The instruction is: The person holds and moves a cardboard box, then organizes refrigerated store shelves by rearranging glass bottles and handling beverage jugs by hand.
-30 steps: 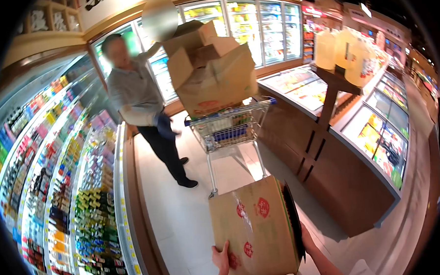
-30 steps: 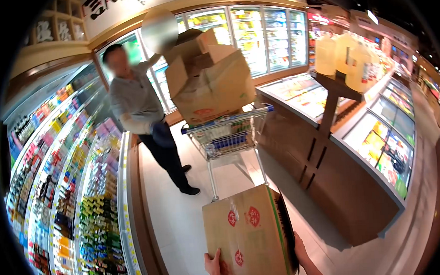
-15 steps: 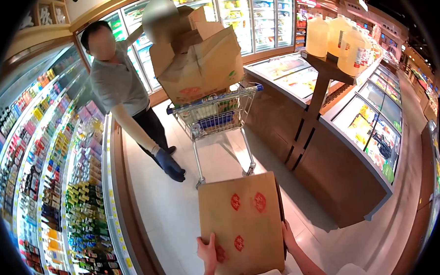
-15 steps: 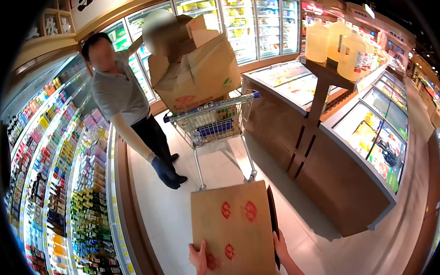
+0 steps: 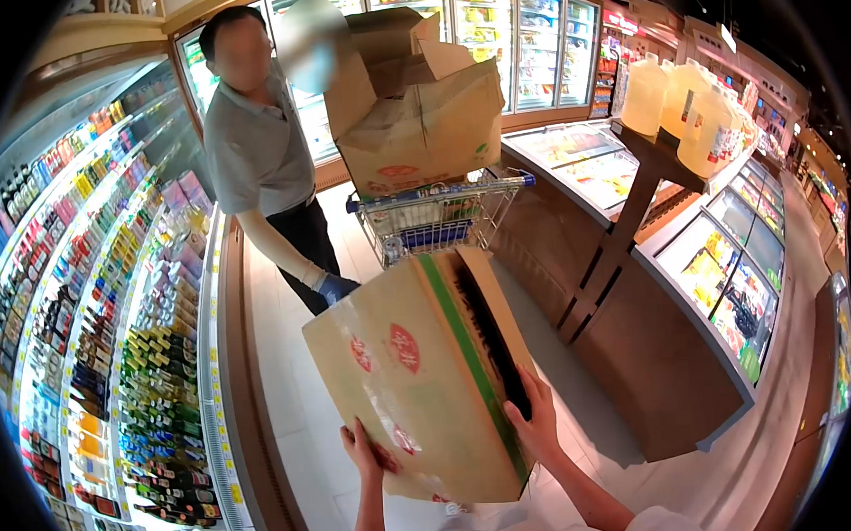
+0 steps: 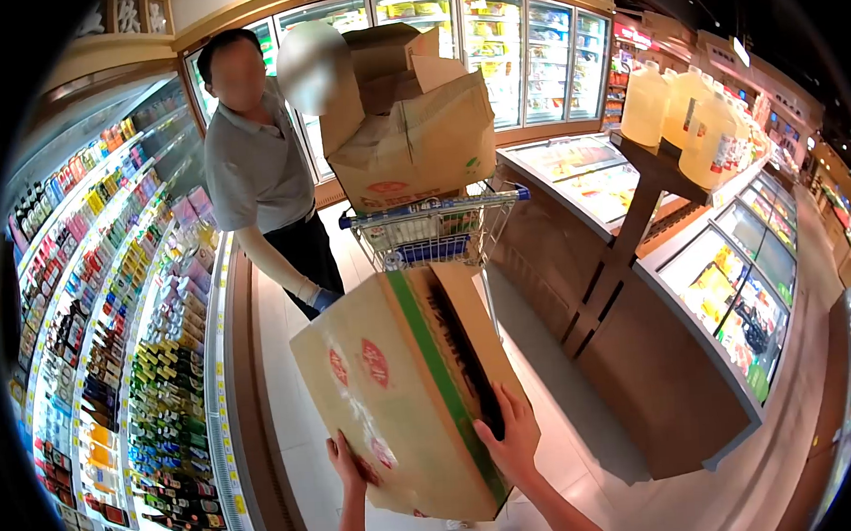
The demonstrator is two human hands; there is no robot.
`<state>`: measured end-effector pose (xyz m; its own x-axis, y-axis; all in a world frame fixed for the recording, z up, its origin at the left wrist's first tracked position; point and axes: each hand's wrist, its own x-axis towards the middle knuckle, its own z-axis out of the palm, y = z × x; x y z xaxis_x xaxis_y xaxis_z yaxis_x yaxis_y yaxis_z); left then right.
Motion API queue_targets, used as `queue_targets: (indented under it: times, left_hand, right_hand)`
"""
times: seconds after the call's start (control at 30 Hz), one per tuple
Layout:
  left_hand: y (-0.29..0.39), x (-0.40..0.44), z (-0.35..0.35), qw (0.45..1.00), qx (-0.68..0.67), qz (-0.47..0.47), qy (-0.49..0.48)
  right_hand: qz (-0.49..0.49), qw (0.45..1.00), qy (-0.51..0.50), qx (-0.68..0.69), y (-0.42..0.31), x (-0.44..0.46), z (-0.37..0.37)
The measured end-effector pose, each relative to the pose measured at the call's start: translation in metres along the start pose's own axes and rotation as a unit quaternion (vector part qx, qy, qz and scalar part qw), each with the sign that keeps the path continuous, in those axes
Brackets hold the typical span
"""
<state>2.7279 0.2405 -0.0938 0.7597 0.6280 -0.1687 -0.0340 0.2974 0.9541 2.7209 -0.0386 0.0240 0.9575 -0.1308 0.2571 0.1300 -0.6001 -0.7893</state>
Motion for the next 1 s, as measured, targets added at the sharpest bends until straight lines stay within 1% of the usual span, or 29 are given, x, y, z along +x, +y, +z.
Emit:
queue_targets:
  times: [0.07, 0.13, 0.2, 0.23, 0.27, 0.33, 0.4, 0.47, 0.5, 0.53, 0.6, 0.63, 0.7, 0.87, 1.0]
  left_hand:
    - [-0.007, 0.009, -0.005, 0.996, -0.06, -0.062, -0.019]
    - [-0.005, 0.007, -0.002, 0.995, -0.074, -0.061, -0.011]
    - [-0.017, 0.01, -0.008, 0.987, -0.128, -0.092, -0.01]
    - [-0.013, 0.006, -0.007, 0.982, -0.143, -0.123, -0.013]
    - [-0.018, 0.007, -0.008, 0.981, -0.147, -0.123, -0.013]
    - [-0.031, 0.001, -0.016, 0.955, -0.234, -0.157, -0.09]
    - [-0.037, -0.005, -0.018, 0.952, -0.239, -0.168, -0.09]
    - [-0.029, -0.018, -0.016, 0.942, -0.266, -0.197, -0.061]
    - [-0.043, -0.014, -0.019, 0.93, -0.305, -0.192, -0.077]
    - [-0.054, -0.009, -0.022, 0.929, -0.307, -0.191, -0.077]
    - [-0.067, -0.001, -0.024, 0.936, -0.273, -0.128, -0.179]
    - [-0.071, 0.001, -0.025, 0.936, -0.257, -0.117, -0.21]
    - [-0.077, 0.005, -0.02, 0.931, -0.245, -0.124, -0.242]
    - [-0.088, 0.015, -0.002, 0.918, -0.259, -0.158, -0.255]
    - [-0.091, 0.023, 0.01, 0.912, -0.291, -0.181, -0.225]
  right_hand:
    - [-0.047, 0.999, -0.018, -0.005, -0.024, 0.007, -0.004]
    - [-0.061, 0.998, -0.029, -0.005, -0.042, 0.013, -0.002]
    - [-0.152, 0.985, -0.037, -0.067, -0.049, 0.017, 0.002]
    - [-0.176, 0.98, -0.049, -0.08, -0.058, 0.019, 0.001]
    - [-0.178, 0.979, -0.049, -0.082, -0.067, 0.021, 0.001]
    - [-0.233, 0.963, -0.083, -0.105, -0.083, 0.021, 0.004]
    - [-0.252, 0.956, -0.098, -0.115, -0.096, 0.023, 0.006]
    - [-0.28, 0.941, -0.143, -0.128, -0.108, 0.028, 0.011]
    - [-0.289, 0.934, -0.155, -0.138, -0.112, 0.03, 0.013]
    - [-0.291, 0.934, -0.155, -0.139, -0.117, 0.032, 0.015]
    - [-0.33, 0.917, -0.184, -0.123, -0.13, 0.037, 0.017]
    - [-0.354, 0.907, -0.188, -0.13, -0.138, 0.039, 0.018]
    - [-0.375, 0.896, -0.194, -0.138, -0.159, 0.044, 0.019]
    - [-0.434, 0.865, -0.196, -0.158, -0.182, 0.061, 0.045]
    - [-0.458, 0.848, -0.202, -0.175, -0.182, 0.076, 0.074]
